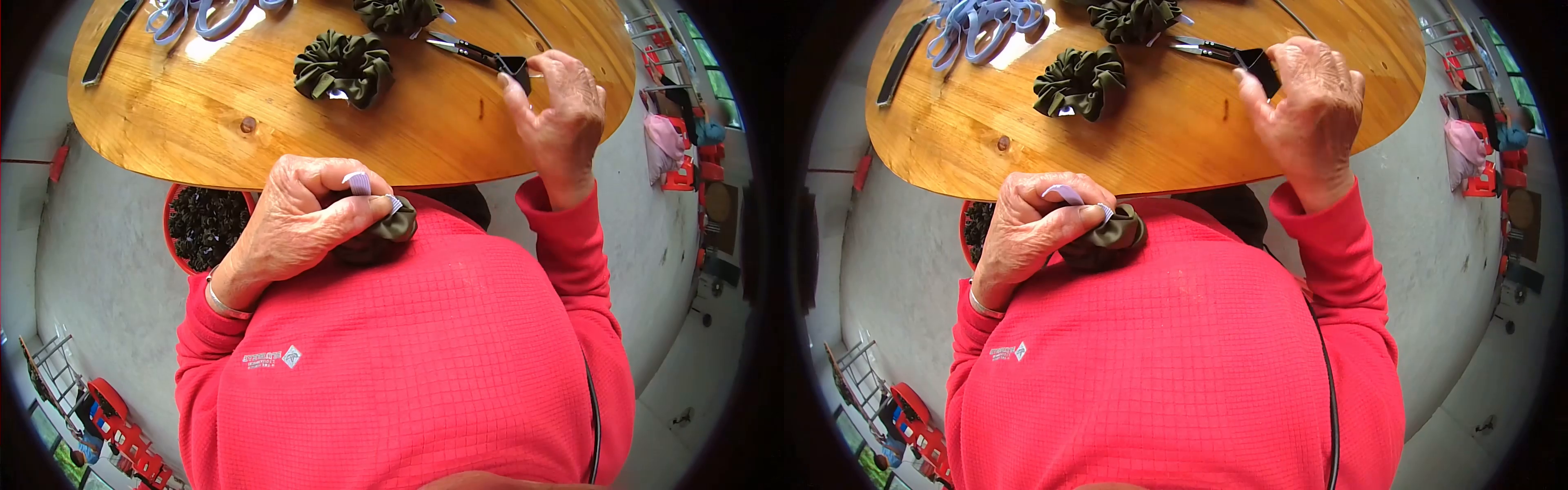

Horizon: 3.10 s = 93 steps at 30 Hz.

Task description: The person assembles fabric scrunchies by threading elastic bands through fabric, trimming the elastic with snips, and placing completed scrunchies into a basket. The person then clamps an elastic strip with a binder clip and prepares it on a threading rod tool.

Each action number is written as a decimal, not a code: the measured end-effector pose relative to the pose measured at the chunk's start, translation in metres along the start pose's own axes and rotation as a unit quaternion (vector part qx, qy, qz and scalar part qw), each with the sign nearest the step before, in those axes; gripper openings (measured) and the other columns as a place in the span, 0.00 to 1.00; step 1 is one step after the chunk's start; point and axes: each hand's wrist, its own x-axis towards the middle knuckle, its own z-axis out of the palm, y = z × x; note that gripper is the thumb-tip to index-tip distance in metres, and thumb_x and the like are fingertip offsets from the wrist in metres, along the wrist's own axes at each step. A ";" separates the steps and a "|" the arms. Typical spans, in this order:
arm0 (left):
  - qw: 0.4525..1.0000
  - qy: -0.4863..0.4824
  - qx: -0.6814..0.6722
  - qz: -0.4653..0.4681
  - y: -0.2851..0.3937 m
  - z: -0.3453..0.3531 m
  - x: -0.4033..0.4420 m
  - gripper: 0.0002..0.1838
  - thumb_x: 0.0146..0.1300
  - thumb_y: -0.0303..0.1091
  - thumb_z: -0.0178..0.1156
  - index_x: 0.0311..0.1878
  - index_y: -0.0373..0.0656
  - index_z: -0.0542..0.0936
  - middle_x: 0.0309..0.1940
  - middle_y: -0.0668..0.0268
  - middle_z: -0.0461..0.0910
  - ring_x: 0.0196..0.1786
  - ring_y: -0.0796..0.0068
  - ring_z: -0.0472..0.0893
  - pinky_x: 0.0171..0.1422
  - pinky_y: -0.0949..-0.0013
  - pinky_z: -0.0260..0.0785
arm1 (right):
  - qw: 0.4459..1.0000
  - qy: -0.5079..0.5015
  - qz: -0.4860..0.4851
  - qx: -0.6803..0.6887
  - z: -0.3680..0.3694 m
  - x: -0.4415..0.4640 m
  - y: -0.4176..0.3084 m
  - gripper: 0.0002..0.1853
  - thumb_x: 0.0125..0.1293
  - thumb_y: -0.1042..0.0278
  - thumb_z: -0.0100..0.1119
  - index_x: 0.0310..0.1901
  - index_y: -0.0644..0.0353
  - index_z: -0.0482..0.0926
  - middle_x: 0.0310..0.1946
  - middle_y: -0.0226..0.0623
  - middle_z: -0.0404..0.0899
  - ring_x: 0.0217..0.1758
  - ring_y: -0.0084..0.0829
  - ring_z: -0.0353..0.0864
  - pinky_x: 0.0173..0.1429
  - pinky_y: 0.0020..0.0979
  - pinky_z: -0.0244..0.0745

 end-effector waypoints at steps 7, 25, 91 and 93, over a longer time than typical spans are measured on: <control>1.000 -0.002 -0.012 0.010 0.000 0.003 0.002 0.03 0.58 0.24 0.60 0.33 0.34 0.82 0.29 0.68 0.81 0.33 0.85 0.76 0.40 0.80 0.70 | 0.997 0.024 -0.029 -0.066 0.032 -0.004 0.016 0.18 0.49 0.59 0.68 0.42 0.54 0.79 0.47 0.29 0.76 0.52 0.34 0.72 0.52 0.38 0.60; 1.000 -0.005 0.017 0.013 0.003 0.011 0.007 0.04 0.59 0.24 0.58 0.33 0.34 0.81 0.27 0.71 0.80 0.31 0.87 0.74 0.36 0.80 0.68 | 0.692 -0.383 0.106 0.602 -0.041 0.007 -0.060 0.05 0.53 0.76 0.65 0.29 0.64 0.78 0.23 0.32 0.77 0.25 0.22 0.74 0.30 0.24 0.68; 0.993 -0.112 0.006 0.021 0.030 0.013 -0.013 0.08 0.61 0.30 0.59 0.34 0.35 0.82 0.21 0.71 0.79 0.27 0.88 0.74 0.32 0.82 0.66 | 0.800 -0.139 -0.136 0.568 -0.039 0.027 -0.079 0.09 0.40 0.85 0.58 0.23 0.61 0.72 0.16 0.32 0.68 0.19 0.31 0.67 0.22 0.30 0.60; 0.995 -0.102 0.010 0.005 0.030 0.014 -0.013 0.08 0.61 0.31 0.60 0.31 0.36 0.83 0.20 0.71 0.78 0.26 0.87 0.75 0.30 0.82 0.67 | 0.795 -0.171 -0.096 0.574 -0.042 0.026 -0.082 0.07 0.44 0.82 0.58 0.21 0.61 0.70 0.16 0.36 0.68 0.20 0.35 0.69 0.25 0.32 0.64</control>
